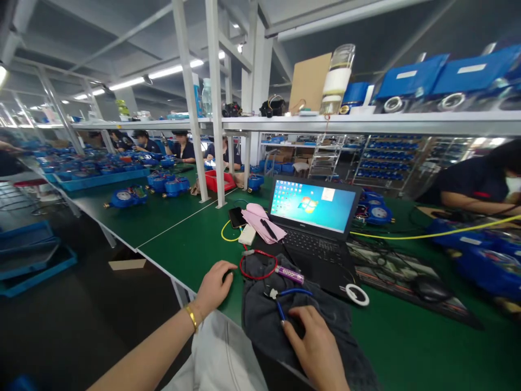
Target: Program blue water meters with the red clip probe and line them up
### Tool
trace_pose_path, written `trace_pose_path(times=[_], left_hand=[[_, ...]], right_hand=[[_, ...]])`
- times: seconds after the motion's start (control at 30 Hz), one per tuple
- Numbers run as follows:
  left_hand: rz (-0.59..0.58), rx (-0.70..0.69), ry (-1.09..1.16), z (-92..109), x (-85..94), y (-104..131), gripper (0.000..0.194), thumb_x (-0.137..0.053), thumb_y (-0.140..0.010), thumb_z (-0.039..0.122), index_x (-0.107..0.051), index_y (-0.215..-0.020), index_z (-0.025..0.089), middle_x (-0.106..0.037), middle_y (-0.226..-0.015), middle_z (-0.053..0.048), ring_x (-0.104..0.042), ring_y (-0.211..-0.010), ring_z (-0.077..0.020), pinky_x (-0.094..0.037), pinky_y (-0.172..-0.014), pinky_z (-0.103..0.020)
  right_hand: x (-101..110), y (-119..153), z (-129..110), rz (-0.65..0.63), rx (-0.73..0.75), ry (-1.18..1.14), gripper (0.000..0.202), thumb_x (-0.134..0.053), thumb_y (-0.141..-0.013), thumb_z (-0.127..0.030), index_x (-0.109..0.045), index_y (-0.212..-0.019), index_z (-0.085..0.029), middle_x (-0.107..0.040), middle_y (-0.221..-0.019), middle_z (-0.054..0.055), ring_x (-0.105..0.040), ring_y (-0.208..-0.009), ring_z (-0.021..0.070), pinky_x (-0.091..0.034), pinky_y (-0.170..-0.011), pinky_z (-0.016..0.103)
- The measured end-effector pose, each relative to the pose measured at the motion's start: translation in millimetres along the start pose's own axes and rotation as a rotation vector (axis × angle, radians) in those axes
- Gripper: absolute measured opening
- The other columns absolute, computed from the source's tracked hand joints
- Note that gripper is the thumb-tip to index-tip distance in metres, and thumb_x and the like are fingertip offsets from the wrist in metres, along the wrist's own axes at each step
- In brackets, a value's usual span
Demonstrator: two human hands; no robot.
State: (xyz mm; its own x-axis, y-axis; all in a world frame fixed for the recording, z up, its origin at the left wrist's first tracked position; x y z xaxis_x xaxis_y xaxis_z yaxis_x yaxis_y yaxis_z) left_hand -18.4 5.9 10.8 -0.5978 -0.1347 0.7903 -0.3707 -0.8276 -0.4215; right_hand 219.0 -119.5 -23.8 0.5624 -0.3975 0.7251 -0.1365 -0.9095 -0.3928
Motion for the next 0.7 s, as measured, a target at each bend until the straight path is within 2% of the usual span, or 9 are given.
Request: trace_pose_path(times=[0.07, 0.17, 0.27, 0.33, 0.53, 0.63, 0.7], left_hand=[[0.007, 0.033, -0.061, -12.6, 6.1, -21.9, 0.02, -0.046, -0.088, 0.011, -0.058, -0.103, 0.015, -0.06, -0.107, -0.007, -0.054, -0.106, -0.0181, -0.044, -0.096, -0.036], [-0.023, 0.072, -0.159, -34.8, 11.8, -67.2, 0.017, -0.053, -0.09, 0.023, -0.059, -0.103, 0.014, -0.059, -0.11, -0.008, -0.054, -0.107, -0.0216, -0.045, -0.094, -0.044], [-0.106, 0.086, -0.236, -53.5, 6.7, -109.3, 0.023, -0.055, -0.089, 0.03, -0.058, -0.107, 0.016, -0.058, -0.113, -0.008, -0.055, -0.105, -0.0218, -0.047, -0.092, -0.045], [-0.174, 0.095, -0.278, -62.8, -1.1, -128.0, 0.027, -0.055, -0.089, 0.032, -0.057, -0.111, 0.016, -0.057, -0.115, -0.009, -0.056, -0.104, -0.0216, -0.048, -0.09, -0.044], [-0.343, 0.08, -0.382, -76.2, -18.9, -149.5, 0.023, -0.056, -0.089, 0.033, -0.059, -0.104, 0.017, -0.059, -0.111, -0.008, -0.058, -0.1, -0.02, -0.05, -0.087, -0.041], [-0.325, 0.104, -0.412, -75.2, -18.2, -156.5, 0.024, -0.056, -0.089, 0.034, -0.059, -0.103, 0.015, -0.06, -0.109, -0.008, -0.058, -0.099, -0.0199, -0.05, -0.086, -0.041], [-0.266, 0.155, -0.433, -76.1, -9.0, -160.2, 0.024, -0.056, -0.089, 0.035, -0.059, -0.102, 0.014, -0.06, -0.107, -0.007, -0.058, -0.098, -0.0198, -0.05, -0.086, -0.041]], right_hand=[[-0.6, -1.0, -2.8, 0.011, 0.001, 0.008, 0.019, -0.054, -0.084, -0.041, -0.064, -0.089, -0.025, -0.063, -0.09, 0.003, -0.063, -0.081, 0.0197, -0.051, -0.074, 0.03], [-0.6, -1.7, -4.2, 0.01, 0.013, 0.012, 0.019, -0.054, -0.084, -0.041, -0.064, -0.088, -0.024, -0.063, -0.087, 0.003, -0.063, -0.078, 0.0193, -0.052, -0.07, 0.028], [-1.3, -2.3, -5.1, 0.001, 0.045, 0.01, 0.019, -0.055, -0.084, -0.041, -0.064, -0.086, -0.024, -0.064, -0.085, 0.003, -0.064, -0.075, 0.0189, -0.053, -0.068, 0.027], [-0.4, -2.7, -5.0, 0.025, 0.048, 0.01, 0.02, -0.053, -0.084, -0.041, -0.064, -0.085, -0.024, -0.064, -0.084, 0.003, -0.064, -0.076, 0.0192, -0.053, -0.069, 0.027], [-1.5, -3.2, -3.1, -0.017, 0.07, 0.033, 0.017, -0.055, -0.084, -0.039, -0.065, -0.086, -0.025, -0.066, -0.085, 0.003, -0.066, -0.078, 0.0176, -0.055, -0.071, 0.023], [-0.8, -2.7, -0.6, 0.012, 0.094, 0.06, 0.018, -0.055, -0.084, -0.041, -0.065, -0.088, -0.026, -0.066, -0.087, 0.003, -0.067, -0.079, 0.0171, -0.056, -0.071, 0.022], [-1.1, -1.9, 2.9, 0.03, 0.109, 0.081, 0.018, -0.056, -0.085, -0.042, -0.065, -0.09, -0.027, -0.067, -0.089, 0.002, -0.067, -0.081, 0.0168, -0.056, -0.072, 0.021]])
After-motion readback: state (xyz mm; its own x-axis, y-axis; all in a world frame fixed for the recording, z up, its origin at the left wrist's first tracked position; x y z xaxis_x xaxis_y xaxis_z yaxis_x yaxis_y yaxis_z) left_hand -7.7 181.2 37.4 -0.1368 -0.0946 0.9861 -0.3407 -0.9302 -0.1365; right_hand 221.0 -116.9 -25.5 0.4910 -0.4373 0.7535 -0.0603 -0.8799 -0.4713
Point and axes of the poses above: each hand's wrist, its own y-axis away from the middle knuckle, its own x-axis out of the back of the hand, z = x × y, the point moved 5 cm from there along -y, towards the middle knuckle
